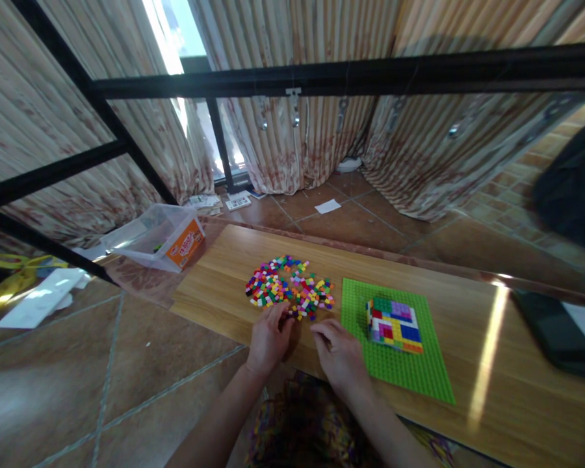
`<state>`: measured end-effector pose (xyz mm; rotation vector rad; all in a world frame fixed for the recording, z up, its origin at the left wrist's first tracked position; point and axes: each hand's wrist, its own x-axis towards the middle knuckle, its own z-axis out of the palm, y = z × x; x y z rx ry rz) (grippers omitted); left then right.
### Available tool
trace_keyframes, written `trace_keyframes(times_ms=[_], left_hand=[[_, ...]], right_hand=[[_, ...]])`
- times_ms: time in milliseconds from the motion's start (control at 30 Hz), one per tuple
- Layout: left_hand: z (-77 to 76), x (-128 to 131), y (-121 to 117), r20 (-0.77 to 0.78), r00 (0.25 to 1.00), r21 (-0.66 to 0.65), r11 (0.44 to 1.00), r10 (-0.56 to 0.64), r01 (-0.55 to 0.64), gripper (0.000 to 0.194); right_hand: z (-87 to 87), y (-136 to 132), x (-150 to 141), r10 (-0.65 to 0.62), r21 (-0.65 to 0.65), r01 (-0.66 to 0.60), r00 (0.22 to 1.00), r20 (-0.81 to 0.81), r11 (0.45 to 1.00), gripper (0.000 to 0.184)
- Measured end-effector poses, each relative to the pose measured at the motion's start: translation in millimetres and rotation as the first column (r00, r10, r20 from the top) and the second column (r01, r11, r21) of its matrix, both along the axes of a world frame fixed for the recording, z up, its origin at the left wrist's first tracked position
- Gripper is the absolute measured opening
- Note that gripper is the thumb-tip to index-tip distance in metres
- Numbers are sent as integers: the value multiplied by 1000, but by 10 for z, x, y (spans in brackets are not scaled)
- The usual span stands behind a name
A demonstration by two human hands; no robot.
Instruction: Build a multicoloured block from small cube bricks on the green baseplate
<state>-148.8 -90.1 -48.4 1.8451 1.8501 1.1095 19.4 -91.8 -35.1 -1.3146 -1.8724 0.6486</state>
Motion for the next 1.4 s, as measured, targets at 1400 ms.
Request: trace_keyframes(times_ms=[1400], left_hand=[[363,-248,1317,-487,864,-172,984,-128,49,22]], right_hand=[[-253,305,-125,30,172,-24,999,-33,985,25]])
